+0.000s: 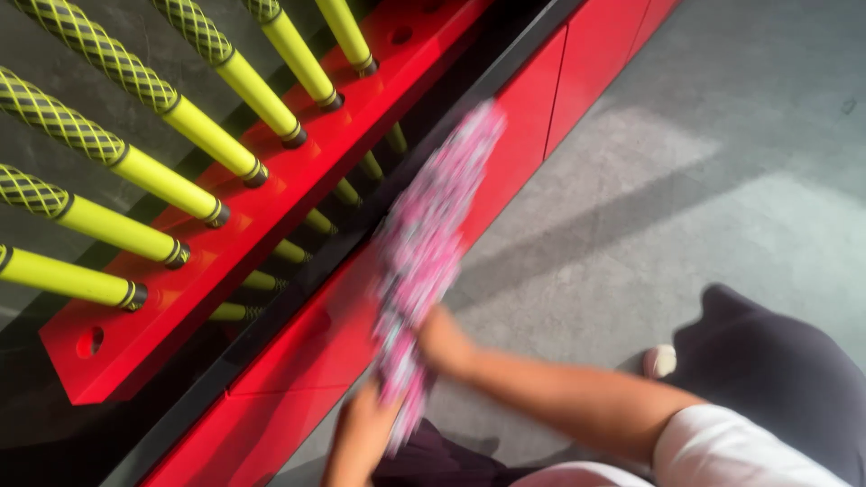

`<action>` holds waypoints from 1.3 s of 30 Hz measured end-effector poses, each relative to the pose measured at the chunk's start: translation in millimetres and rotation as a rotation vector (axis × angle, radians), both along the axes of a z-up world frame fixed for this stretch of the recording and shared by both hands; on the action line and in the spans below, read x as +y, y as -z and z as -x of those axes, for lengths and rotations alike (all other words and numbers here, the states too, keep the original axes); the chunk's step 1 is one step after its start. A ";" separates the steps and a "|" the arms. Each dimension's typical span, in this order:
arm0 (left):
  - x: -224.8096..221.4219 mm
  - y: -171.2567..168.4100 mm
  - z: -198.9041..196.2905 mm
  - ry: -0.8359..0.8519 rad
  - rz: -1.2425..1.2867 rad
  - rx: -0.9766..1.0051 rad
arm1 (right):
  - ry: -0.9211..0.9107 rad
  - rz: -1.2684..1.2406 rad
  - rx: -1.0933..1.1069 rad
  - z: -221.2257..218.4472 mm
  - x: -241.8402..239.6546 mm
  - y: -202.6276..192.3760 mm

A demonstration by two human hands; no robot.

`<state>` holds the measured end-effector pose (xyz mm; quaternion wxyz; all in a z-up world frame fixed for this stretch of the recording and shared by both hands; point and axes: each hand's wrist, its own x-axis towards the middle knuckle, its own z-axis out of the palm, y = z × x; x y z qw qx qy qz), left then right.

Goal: The person cleans the interior and edges of a red shelving unit using a pink duster.

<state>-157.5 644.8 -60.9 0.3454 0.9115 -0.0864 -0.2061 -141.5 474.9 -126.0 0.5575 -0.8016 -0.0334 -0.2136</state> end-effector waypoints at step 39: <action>-97.9 -26.5 -89.9 0.257 -0.497 -0.265 | -0.146 -1.275 0.363 -83.8 -121.5 -29.6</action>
